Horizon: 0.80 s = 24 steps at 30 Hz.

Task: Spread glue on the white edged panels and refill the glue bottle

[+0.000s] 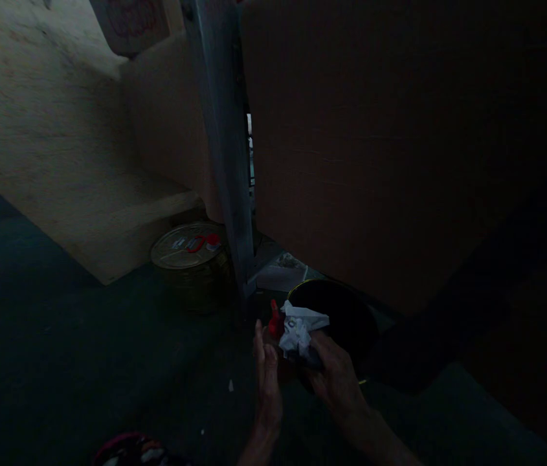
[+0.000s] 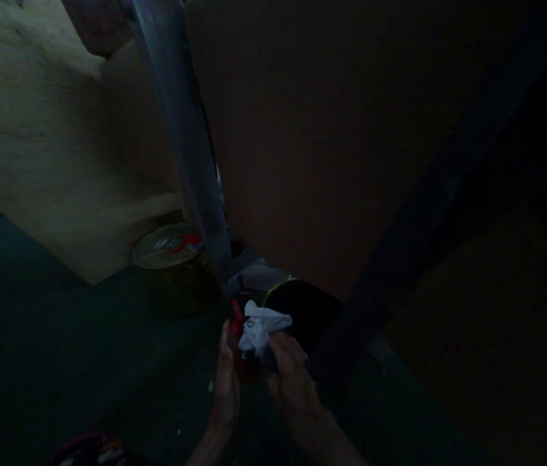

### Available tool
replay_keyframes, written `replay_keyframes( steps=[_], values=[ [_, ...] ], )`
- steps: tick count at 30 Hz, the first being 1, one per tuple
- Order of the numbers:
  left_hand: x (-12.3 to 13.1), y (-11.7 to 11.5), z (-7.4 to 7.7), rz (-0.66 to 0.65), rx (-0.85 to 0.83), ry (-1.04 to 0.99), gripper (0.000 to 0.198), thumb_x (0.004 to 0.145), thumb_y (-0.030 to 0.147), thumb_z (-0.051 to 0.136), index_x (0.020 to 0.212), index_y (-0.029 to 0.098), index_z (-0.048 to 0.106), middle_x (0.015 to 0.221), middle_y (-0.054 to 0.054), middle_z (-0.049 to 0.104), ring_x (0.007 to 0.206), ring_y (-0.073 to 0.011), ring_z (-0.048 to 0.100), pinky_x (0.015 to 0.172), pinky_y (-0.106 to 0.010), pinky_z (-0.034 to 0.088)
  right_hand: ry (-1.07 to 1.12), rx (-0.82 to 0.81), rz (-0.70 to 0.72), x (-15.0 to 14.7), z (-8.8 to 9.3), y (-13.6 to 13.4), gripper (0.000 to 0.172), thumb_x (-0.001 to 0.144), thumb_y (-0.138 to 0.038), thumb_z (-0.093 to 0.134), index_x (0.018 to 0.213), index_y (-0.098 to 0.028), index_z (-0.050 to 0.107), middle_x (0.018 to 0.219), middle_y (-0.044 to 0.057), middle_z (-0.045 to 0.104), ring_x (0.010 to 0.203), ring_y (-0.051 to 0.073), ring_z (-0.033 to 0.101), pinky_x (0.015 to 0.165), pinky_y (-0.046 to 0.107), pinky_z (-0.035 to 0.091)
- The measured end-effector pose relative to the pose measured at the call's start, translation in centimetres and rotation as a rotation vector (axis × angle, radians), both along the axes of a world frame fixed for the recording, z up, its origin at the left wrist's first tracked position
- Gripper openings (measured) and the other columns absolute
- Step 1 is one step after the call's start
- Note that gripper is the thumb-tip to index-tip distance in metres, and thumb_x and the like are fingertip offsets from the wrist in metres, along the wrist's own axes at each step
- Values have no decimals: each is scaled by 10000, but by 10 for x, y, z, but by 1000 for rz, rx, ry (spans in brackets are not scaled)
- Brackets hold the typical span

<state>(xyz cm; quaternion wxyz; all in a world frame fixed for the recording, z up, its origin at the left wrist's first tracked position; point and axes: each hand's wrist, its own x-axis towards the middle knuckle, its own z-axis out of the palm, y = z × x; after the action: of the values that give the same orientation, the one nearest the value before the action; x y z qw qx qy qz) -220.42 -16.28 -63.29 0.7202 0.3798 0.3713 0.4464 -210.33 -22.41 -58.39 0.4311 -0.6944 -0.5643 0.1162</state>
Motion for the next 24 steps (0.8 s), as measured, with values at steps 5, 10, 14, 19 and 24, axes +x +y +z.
replay_keyframes(
  steps=[5, 10, 14, 19, 24],
  values=[
    [0, -8, -1, -15, 65, -20, 683, 789, 600, 461, 1347, 221, 358, 1482, -62, 269, 1364, -243, 202, 1115, -379, 186, 139, -49, -146, 0, 4, 1, 223, 740, -193, 565, 955, -176, 624, 931, 72, 662, 789, 202, 606, 704, 296, 482],
    [-1, -12, 4, -66, 106, -30, 650, 814, 579, 435, 1348, 214, 371, 1473, -62, 294, 1358, -249, 222, 1110, -379, 204, 290, -127, -298, 7, 17, 6, 228, 730, -312, 606, 913, -178, 632, 869, 48, 673, 800, 220, 619, 690, 297, 481],
    [-3, -13, 11, -118, 93, -37, 667, 799, 598, 445, 1337, 205, 399, 1455, -72, 331, 1345, -265, 254, 1106, -392, 218, 323, -156, -220, 17, 23, 8, 206, 730, -323, 605, 860, -166, 634, 819, 32, 671, 780, 206, 620, 685, 277, 478],
    [-8, -13, 15, -198, 74, -81, 676, 798, 608, 436, 1339, 205, 400, 1463, -68, 314, 1359, -266, 209, 1127, -413, 151, 267, -166, -247, 28, 14, 5, 236, 699, -387, 652, 820, -184, 651, 732, 17, 658, 720, 200, 611, 629, 277, 485],
    [-8, -15, 23, -215, -37, -207, 706, 771, 626, 470, 1327, 193, 424, 1454, -83, 328, 1352, -267, 231, 1116, -401, 205, 270, -150, -228, 36, 9, -2, 235, 802, -400, 585, 895, -192, 644, 865, 39, 668, 797, 174, 617, 737, 336, 496]
  ],
)
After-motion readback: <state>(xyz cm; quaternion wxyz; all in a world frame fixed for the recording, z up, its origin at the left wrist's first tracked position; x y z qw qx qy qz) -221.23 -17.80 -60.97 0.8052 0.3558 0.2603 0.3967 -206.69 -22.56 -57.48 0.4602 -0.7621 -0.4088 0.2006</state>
